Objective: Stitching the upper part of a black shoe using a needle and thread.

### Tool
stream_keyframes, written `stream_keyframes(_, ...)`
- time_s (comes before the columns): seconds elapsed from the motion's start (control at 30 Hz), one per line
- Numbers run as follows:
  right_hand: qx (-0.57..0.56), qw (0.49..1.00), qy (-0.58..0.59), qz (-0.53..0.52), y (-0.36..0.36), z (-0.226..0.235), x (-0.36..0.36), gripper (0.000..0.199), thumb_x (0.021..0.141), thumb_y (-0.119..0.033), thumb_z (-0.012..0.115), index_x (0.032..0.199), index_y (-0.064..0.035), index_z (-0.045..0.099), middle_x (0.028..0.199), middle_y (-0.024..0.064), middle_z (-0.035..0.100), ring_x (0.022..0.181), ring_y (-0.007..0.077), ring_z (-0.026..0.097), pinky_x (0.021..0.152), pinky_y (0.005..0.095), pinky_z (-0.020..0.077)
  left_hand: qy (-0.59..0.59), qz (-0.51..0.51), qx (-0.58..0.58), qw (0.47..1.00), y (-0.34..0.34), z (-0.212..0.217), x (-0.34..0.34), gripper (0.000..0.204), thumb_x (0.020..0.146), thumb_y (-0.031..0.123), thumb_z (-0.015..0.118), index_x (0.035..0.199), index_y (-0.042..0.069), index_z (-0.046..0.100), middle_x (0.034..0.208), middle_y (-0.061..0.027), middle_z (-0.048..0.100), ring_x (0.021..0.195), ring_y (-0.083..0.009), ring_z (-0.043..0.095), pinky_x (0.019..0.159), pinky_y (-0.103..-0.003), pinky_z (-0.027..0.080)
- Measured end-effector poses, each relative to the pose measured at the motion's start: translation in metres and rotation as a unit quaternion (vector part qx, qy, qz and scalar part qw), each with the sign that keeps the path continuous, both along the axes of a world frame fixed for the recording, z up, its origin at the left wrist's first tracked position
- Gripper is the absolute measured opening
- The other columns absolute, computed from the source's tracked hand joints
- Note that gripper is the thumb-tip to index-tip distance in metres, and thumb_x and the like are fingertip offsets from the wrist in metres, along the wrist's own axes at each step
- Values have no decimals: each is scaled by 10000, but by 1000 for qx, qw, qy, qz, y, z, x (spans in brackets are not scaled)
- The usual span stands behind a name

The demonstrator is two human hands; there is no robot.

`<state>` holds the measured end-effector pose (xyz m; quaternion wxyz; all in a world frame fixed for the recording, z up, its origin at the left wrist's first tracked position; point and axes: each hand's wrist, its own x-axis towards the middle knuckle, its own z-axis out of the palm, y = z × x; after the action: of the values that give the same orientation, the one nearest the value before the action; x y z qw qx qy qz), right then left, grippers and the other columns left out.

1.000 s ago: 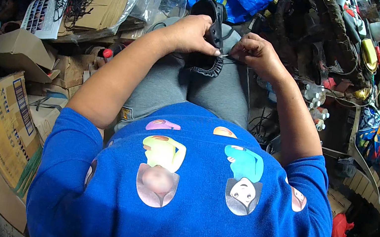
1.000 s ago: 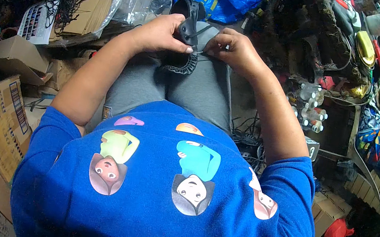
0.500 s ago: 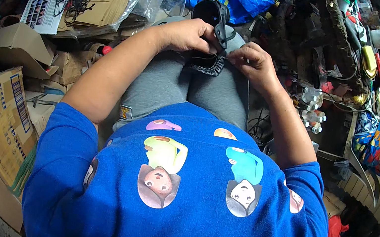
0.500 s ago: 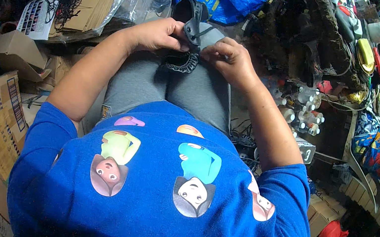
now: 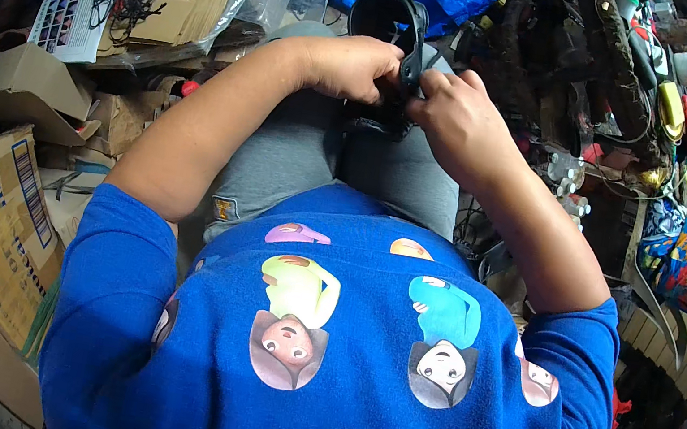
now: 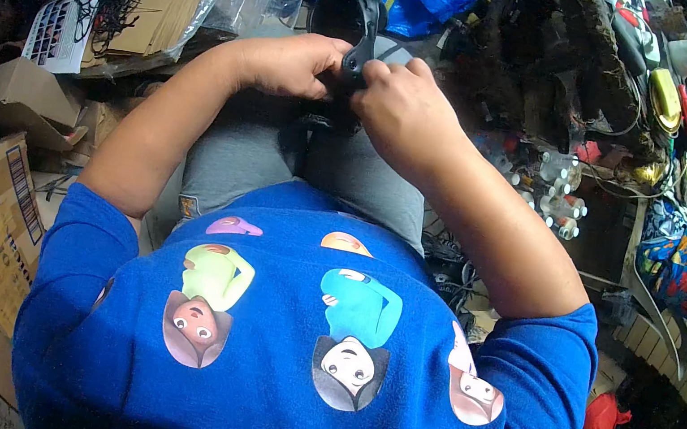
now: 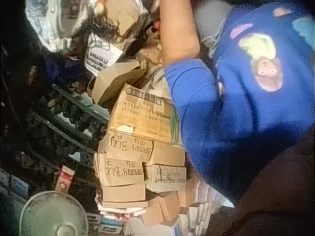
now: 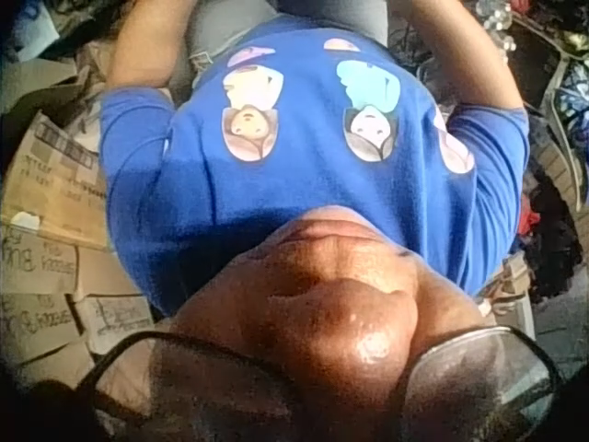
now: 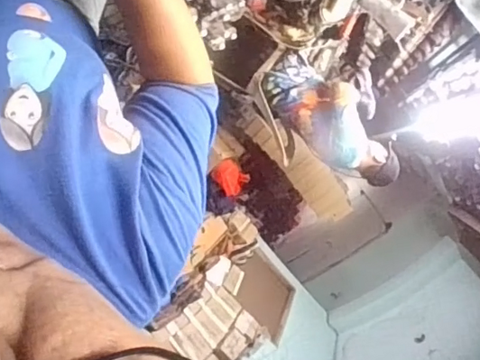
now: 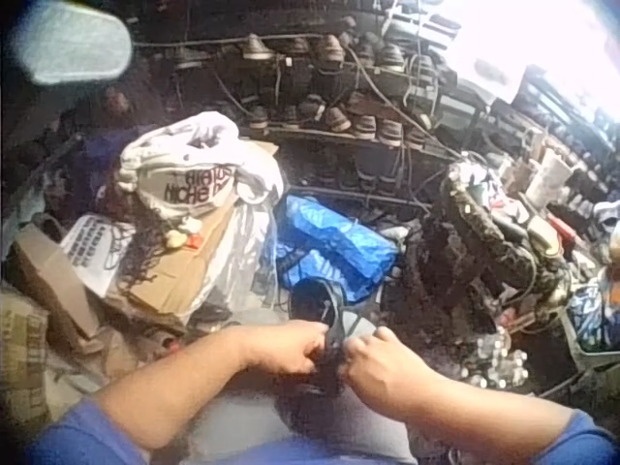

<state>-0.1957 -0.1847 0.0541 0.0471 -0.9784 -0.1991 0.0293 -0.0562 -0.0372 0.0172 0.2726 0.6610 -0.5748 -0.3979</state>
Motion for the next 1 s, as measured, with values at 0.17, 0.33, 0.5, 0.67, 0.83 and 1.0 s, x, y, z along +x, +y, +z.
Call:
stream_keyframes(0.17, 117, 990, 2, -80, -3, -27, 4, 110, 785, -127, 528, 763, -95, 631, 825, 132, 576, 801, 313, 581, 745, 421, 450, -94, 74, -11, 993, -14, -16, 11, 189, 648, 30, 684, 827, -1, 636, 849, -140, 597, 834, -289, 602, 752, -336, 473)
stream_keyframes(0.33, 220, 966, 43, -125, -15, -35, 5, 107, 719, -105, 679, 825, -91, 682, 835, 135, 615, 766, 335, 608, 696, 397, 495, -118, 145, -90, 978, -13, -25, 9, 245, 658, 81, 691, 898, 42, 663, 869, -151, 665, 830, -315, 638, 737, -374, 496)
stream_keyframes(0.5, 405, 881, 114, -217, -26, -38, -8, 140, 779, -173, 710, 862, -61, 692, 779, 84, 605, 712, 205, 602, 660, 318, 472, -220, 342, -209, 889, 26, -12, -37, 409, 697, 99, 683, 1087, 40, 575, 1015, -169, 585, 945, -353, 575, 872, -354, 458)
stream_keyframes(0.67, 842, 466, 232, -143, -100, -44, -41, 214, 904, -274, 574, 899, -63, 610, 763, 2, 585, 661, 111, 525, 747, 280, 464, -85, 249, 0, 965, 106, 15, -34, 239, 792, 190, 658, 950, 11, 643, 896, -164, 636, 855, -280, 616, 791, -361, 473)
stream_keyframes(0.83, 525, 754, 202, -339, -104, -55, -40, 270, 918, -298, 555, 961, -53, 659, 817, -5, 615, 786, 80, 509, 815, 275, 429, -123, 333, -149, 923, 98, 12, 2, 286, 900, 273, 583, 747, 31, 570, 688, -34, 488, 644, -164, 489, 690, -307, 418)
stream_keyframes(1.0, 124, 979, 21, -163, -55, -65, -23, 333, 863, -338, 573, 711, -42, 582, 679, 121, 576, 692, 335, 539, 731, 406, 370, 523, 386, -277, 708, 46, 3, -22, 359, 940, 288, 511, 639, 99, 457, 585, 10, 352, 525, -123, 384, 708, -328, 417)
